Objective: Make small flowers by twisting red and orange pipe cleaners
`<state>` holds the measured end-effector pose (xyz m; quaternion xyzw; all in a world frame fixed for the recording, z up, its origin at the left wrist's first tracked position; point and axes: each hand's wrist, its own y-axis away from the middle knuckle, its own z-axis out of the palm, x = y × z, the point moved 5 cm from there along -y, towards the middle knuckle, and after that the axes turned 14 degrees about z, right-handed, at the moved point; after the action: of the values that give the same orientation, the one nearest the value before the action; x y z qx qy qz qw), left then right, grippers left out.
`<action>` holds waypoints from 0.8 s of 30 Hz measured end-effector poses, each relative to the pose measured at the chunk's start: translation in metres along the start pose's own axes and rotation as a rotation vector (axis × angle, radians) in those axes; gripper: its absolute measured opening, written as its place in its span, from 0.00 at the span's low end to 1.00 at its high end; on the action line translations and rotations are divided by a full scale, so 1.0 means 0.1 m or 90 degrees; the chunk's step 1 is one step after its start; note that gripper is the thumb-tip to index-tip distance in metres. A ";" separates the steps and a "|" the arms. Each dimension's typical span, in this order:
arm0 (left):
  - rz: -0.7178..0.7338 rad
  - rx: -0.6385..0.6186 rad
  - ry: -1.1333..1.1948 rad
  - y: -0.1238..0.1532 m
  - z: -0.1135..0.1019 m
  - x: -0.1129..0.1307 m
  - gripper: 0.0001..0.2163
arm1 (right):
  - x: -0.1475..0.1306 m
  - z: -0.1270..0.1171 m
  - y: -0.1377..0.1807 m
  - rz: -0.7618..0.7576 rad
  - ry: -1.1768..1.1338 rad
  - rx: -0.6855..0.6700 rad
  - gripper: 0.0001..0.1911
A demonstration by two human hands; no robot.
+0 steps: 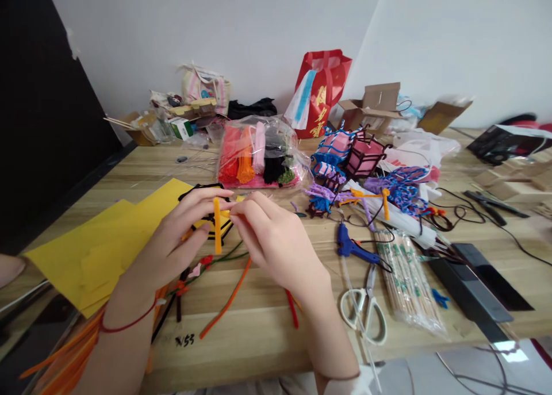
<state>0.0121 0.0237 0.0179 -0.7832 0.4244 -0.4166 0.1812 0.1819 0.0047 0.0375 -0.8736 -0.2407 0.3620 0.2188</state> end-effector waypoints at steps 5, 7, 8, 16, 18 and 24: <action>0.055 -0.018 -0.061 -0.04 0.02 -0.03 0.10 | 0.05 0.01 -0.02 0.021 -0.010 0.007 0.05; 0.061 -0.026 -0.046 -0.05 0.03 -0.03 0.10 | 0.07 0.01 -0.03 0.018 -0.017 0.015 0.05; 0.060 -0.031 -0.037 -0.05 0.03 -0.04 0.10 | 0.07 0.01 -0.03 0.016 -0.020 0.018 0.05; 0.058 -0.038 0.093 -0.04 0.03 -0.03 0.13 | 0.12 -0.02 -0.05 0.007 -0.091 0.023 0.07; 0.069 -0.043 0.134 -0.04 0.02 -0.03 0.13 | 0.12 -0.02 -0.05 -0.005 -0.107 0.019 0.06; 0.044 -0.018 0.263 0.03 0.03 -0.06 0.10 | 0.08 -0.01 -0.07 -0.053 -0.121 0.012 0.08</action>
<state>0.0114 0.0270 0.0114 -0.6687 0.4851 -0.5557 0.0937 0.1863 0.0148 0.0377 -0.8224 -0.2931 0.4359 0.2184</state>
